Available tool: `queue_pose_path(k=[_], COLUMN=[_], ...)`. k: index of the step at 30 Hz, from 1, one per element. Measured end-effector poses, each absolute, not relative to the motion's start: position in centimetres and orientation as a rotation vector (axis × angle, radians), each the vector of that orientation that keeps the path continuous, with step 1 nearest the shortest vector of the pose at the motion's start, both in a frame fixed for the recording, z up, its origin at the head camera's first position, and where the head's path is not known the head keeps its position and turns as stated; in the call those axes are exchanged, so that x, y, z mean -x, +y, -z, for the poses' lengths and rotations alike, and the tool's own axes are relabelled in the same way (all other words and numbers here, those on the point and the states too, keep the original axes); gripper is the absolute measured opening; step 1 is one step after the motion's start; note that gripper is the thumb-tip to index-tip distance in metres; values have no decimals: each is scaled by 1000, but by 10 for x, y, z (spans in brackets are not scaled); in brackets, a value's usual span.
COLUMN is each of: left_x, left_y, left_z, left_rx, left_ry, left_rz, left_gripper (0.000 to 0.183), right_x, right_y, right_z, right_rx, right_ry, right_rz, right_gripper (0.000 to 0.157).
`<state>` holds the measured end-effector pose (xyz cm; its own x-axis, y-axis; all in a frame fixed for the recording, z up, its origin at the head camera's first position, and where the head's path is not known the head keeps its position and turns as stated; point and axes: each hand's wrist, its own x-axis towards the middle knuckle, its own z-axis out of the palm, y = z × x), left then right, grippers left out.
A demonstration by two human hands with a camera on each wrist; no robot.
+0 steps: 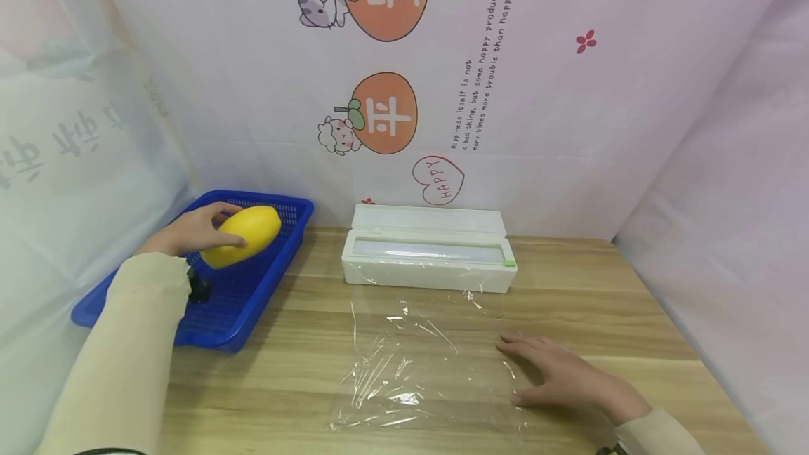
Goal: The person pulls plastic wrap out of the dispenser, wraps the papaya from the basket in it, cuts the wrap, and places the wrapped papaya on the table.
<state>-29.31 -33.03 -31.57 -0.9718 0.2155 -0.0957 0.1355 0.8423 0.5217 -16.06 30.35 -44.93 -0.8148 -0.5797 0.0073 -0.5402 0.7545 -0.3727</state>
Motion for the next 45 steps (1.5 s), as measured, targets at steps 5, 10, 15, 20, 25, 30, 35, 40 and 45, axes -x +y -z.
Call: queue_pose_path(k=[5,10,15,20,25,30,35,40,45], left_x=[291,288,280,271,268,266,261,256,250], left_y=[-326,-318,-304,-284,-262,-232,-196,-165,-144], left_z=[312,306,294,285,283,284,289,304,318], left_rx=[-315,-371,-438,-556,-693,-835,-1040,-1271,-1334], left_ry=[2921,2975,2981,2976,2994,2971,2913,2832,2757], left_rz=[-793,-779,-823,-867,-864,-864,-847,-808,-819], left_gripper=[90,87,83,77,72,72,73,73,72], right_x=[160,160,161,161,161,161,161,161,160], right_y=[304,304,305,305,304,303,303,303,303], right_z=[451,452,450,449,450,451,450,449,449], right_rx=[906,898,891,895,904,897,880,877,882], right_ry=[2839,2842,2838,2837,2836,2834,2841,2834,2833], right_rz=[555,549,547,549,549,549,555,555,560], right_gripper=[85,85,85,85,85,85,86,86,86])
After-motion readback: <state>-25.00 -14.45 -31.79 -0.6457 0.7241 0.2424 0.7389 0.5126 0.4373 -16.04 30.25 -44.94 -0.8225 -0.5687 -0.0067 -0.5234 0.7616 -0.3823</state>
